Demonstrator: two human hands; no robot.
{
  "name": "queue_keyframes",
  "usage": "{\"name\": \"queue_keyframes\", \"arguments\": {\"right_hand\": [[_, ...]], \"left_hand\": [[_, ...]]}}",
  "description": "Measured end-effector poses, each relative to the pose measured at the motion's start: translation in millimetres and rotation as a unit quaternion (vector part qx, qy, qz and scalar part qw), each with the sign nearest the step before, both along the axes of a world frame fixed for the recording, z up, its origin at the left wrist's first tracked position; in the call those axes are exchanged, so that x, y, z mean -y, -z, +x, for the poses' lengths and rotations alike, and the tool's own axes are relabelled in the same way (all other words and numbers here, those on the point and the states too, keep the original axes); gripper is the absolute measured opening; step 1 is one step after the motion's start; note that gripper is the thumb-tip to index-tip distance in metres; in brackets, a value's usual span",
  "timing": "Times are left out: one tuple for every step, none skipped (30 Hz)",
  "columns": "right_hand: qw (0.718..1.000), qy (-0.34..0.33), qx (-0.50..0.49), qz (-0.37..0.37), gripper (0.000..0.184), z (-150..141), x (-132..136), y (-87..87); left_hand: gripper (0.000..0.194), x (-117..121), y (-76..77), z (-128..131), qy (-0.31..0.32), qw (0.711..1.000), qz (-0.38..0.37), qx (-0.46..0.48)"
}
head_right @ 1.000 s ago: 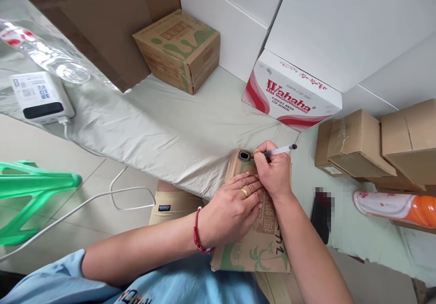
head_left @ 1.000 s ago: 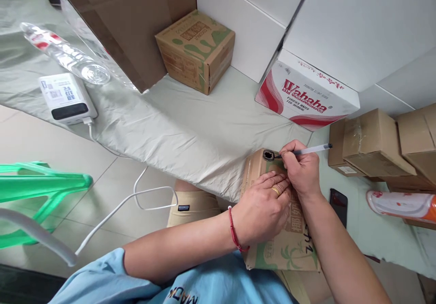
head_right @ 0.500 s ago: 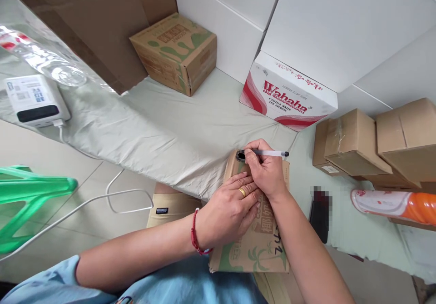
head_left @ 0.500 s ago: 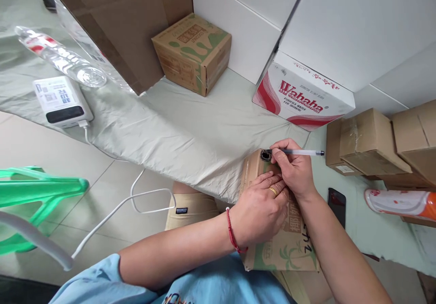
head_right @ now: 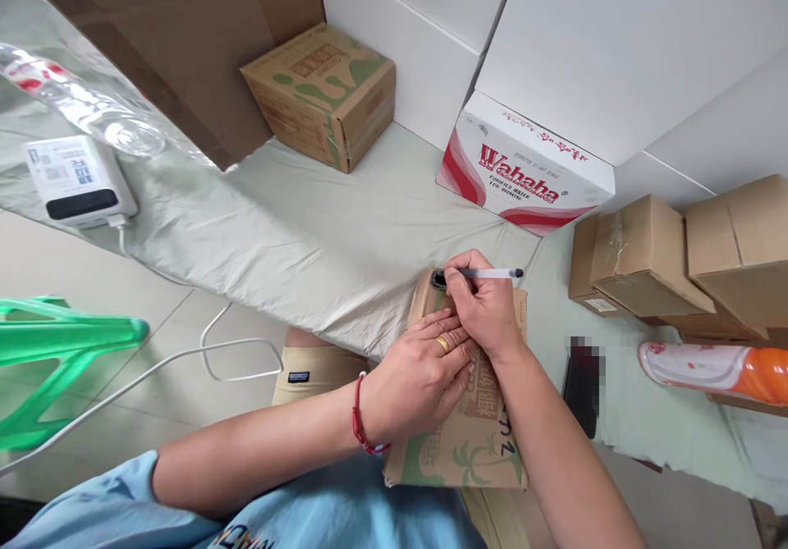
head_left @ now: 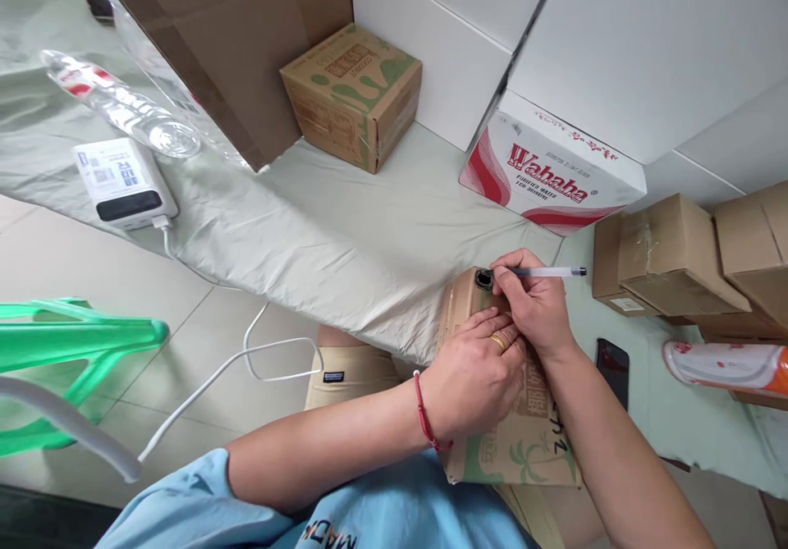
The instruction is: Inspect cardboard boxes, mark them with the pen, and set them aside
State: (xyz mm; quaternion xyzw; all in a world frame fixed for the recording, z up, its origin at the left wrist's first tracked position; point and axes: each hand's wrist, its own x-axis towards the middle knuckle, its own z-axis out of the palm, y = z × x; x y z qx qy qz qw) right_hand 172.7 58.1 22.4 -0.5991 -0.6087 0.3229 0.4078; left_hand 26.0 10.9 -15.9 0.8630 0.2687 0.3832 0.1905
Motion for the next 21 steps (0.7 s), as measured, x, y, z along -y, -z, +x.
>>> {"name": "queue_keyframes", "arguments": {"right_hand": [[1.0,-0.004,0.003,-0.005,0.016,-1,0,0.6],[1.0,-0.009,0.002,-0.012,0.016,-2,-1,1.0],[1.0,-0.011,-0.008,-0.017,0.015,-2,-1,0.8],[1.0,-0.001,-0.028,-0.012,0.015,0,-2,-0.1],[0.998,0.023,-0.058,0.002,0.015,3,-3,-2.0],[0.993,0.058,-0.097,0.024,0.016,8,-4,-5.0],[0.984,0.098,-0.14,0.052,0.017,16,-3,-8.8],[0.971,0.136,-0.181,0.081,0.021,27,-1,-12.8],[0.956,0.171,-0.213,0.106,0.027,40,3,-16.3],[0.943,0.202,-0.234,0.122,0.035,56,9,-18.5],[0.935,0.231,-0.24,0.123,0.041,72,18,-18.5],[0.932,0.26,-0.23,0.106,0.047,89,29,-15.7],[0.934,0.286,-0.205,0.064,0.051,106,42,-10.1],[0.941,0.299,-0.161,-0.007,0.055,121,55,-1.6],[0.944,0.299,-0.103,-0.092,0.059,134,69,9.2],[0.943,0.282,-0.037,-0.174,0.063,144,82,21.6],[0.938,0.259,0.021,-0.231,0.067,151,93,34.7],[0.931,0.246,0.056,-0.263,0.068,156,103,47.5],[0.927,0.235,0.086,-0.28,0.068,159,110,59.2],[0.923,0.234,0.107,-0.285,0.067,161,116,69.2],[0.919,0.241,0.125,-0.285,0.064,162,120,77.1]], "left_hand": [[0.027,0,0.7,0,0.006,1.0,-0.003,-0.004],[0.027,1,1.5,0,0.012,1.0,-0.008,-0.009],[0.027,1,2.1,0,0.018,1.0,-0.014,-0.015],[0.028,1,2.6,0,0.023,0.999,-0.02,-0.022],[0.03,0,2.7,0,0.027,0.999,-0.027,-0.029],[0.032,-1,2.4,-1,0.029,0.998,-0.035,-0.033],[0.033,-2,1.5,-2,0.033,0.998,-0.043,-0.034],[0.033,-4,0.0,-3,0.042,0.997,-0.052,-0.033],[0.033,-5,-2.1,-6,0.056,0.996,-0.062,-0.03],[0.032,-6,-4.7,-10,0.069,0.995,-0.07,-0.025],[0.033,-7,-7.7,-15,0.078,0.994,-0.077,-0.019],[0.035,-6,-10.9,-22,0.083,0.993,-0.081,-0.014],[0.037,-4,-13.9,-29,0.086,0.993,-0.081,-0.01],[0.04,-1,-16.6,-38,0.092,0.993,-0.078,-0.006],[0.043,3,-18.8,-47,0.104,0.992,-0.073,-0.005],[0.046,8,-20.1,-55,0.124,0.99,-0.069,-0.007],[0.05,13,-20.6,-63,0.149,0.987,-0.064,-0.012],[0.055,18,-20.1,-69,0.174,0.983,-0.056,-0.019],[0.06,23,-18.8,-73,0.194,0.979,-0.046,-0.029],[0.064,26,-16.7,-75,0.209,0.977,-0.032,-0.04],[0.065,29,-14.2,-75,0.217,0.975,-0.017,-0.053]]}}
